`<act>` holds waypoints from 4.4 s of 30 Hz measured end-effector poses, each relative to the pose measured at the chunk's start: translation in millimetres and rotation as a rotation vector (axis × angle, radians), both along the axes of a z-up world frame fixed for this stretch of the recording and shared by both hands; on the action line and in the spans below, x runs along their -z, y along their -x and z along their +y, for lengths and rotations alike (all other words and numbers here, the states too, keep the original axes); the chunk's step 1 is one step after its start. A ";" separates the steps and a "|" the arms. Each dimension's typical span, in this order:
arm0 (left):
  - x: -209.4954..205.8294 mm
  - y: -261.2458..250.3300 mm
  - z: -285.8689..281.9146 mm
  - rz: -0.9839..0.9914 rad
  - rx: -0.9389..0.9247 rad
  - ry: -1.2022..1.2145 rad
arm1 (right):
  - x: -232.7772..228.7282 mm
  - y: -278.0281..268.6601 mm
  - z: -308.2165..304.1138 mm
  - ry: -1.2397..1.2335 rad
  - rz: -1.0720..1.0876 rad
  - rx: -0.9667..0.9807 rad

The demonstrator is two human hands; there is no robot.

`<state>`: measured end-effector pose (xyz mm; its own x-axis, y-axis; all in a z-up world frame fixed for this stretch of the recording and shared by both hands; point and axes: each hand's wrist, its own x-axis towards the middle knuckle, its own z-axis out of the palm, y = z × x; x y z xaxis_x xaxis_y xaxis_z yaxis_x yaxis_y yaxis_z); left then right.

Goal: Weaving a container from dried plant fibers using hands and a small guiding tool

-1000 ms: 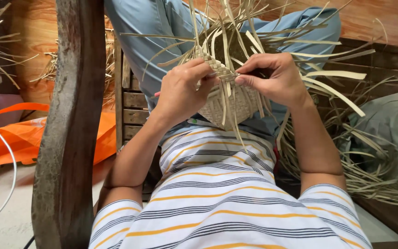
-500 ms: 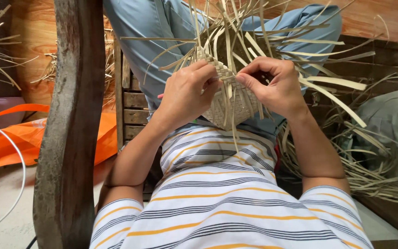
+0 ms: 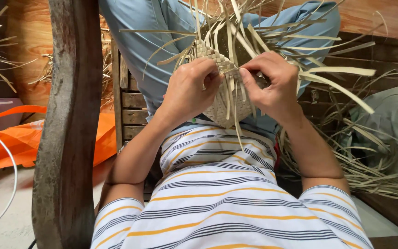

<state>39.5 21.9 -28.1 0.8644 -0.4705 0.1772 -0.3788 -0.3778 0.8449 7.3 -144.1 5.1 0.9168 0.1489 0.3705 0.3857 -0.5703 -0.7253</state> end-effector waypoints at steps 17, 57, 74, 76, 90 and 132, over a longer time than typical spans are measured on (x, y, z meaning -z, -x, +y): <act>-8.1 -1.3 0.0 -0.011 -0.007 0.000 | 3.9 -6.0 -4.7 -0.281 0.486 0.063; -10.4 32.3 -30.6 -0.696 0.004 -0.052 | 11.4 -9.3 -32.7 -0.322 0.498 -0.173; -8.6 2.3 -4.1 -0.441 -0.105 -0.297 | 3.4 -11.6 -32.2 -0.298 0.509 -0.195; -7.5 -0.3 -2.3 -0.428 -0.100 -0.312 | 1.3 -10.4 -29.0 -0.292 0.507 -0.185; -64.8 -3.7 14.1 -0.033 0.052 0.088 | -12.1 -2.8 0.0 -0.104 0.320 0.101; -37.9 -2.9 -4.3 -0.900 -0.068 -0.213 | 7.9 -0.1 -12.8 -0.466 0.510 0.124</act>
<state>42.4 17.6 9.7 0.4700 -0.5235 0.7107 -0.8299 -0.5364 0.1537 7.4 -156.9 -2.9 0.9931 -0.0375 -0.1109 -0.1157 -0.1739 -0.9779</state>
